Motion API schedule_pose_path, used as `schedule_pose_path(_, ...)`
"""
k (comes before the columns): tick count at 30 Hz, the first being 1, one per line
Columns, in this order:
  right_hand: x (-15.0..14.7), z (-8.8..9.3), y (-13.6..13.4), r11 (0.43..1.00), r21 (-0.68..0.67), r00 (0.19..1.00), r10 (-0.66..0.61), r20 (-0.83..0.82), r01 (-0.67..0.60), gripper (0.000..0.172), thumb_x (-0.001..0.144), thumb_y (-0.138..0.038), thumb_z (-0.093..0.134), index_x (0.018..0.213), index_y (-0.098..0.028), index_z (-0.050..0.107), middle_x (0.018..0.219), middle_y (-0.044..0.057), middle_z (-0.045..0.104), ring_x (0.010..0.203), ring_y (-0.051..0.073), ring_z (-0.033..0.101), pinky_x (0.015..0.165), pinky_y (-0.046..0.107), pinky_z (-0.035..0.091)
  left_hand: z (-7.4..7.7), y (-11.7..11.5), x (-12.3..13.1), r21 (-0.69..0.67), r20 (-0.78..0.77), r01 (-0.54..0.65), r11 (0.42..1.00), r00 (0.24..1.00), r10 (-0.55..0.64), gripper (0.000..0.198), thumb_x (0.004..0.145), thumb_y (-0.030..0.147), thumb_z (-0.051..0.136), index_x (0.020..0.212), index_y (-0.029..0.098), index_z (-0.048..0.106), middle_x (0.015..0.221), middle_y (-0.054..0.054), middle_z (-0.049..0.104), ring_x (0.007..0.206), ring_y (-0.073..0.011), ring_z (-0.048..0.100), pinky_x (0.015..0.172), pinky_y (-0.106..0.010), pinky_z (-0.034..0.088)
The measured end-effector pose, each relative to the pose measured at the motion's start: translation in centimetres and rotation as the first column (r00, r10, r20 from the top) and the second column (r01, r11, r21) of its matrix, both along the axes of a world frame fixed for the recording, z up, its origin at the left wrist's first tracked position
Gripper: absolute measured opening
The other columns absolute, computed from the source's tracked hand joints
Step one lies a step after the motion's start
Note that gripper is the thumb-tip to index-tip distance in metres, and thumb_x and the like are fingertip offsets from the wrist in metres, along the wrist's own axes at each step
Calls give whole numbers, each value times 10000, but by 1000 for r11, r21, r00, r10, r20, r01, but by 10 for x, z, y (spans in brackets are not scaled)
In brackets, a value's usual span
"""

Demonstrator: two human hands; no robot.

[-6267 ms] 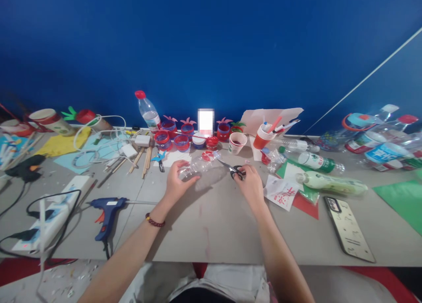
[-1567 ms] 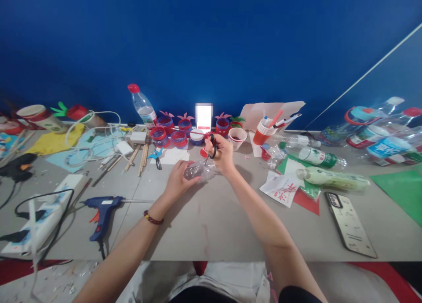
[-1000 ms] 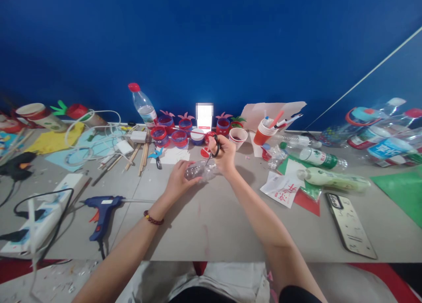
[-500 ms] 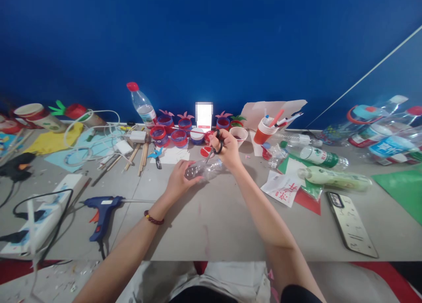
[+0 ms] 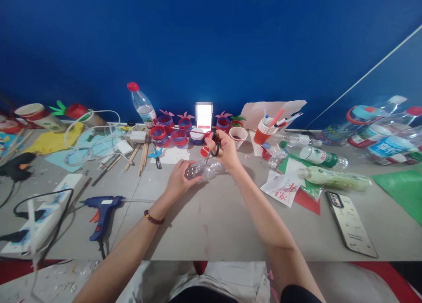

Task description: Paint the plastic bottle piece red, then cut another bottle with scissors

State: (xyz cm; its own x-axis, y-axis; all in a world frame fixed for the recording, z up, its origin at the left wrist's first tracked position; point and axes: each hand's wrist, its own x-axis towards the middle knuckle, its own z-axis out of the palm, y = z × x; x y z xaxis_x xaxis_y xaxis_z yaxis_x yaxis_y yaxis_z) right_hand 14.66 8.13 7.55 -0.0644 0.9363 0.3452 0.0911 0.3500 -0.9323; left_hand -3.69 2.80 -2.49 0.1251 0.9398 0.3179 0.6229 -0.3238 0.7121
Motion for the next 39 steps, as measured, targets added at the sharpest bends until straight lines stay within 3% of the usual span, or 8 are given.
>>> schedule_pose_path(18,0,-5,2,997,58,998,53,30,-55,159,777,-337,605,702,-240,503,610,-33,502,554,111,452,504,265,403,-8,2,0,55,-2,21,998,1000,-21,486,740,383,833,1128,219,592,1061,-43,606,1042,-234,594,925,-389,508)
schedule_pose_path(39,-5,-15,-2,978,178,993,-114,26,107,300,837,-362,552,580,-216,501,557,-26,521,527,90,450,497,241,392,-10,3,0,204,-40,37,978,999,-29,477,743,427,826,1115,219,611,994,-37,617,958,-223,619,844,-365,524)
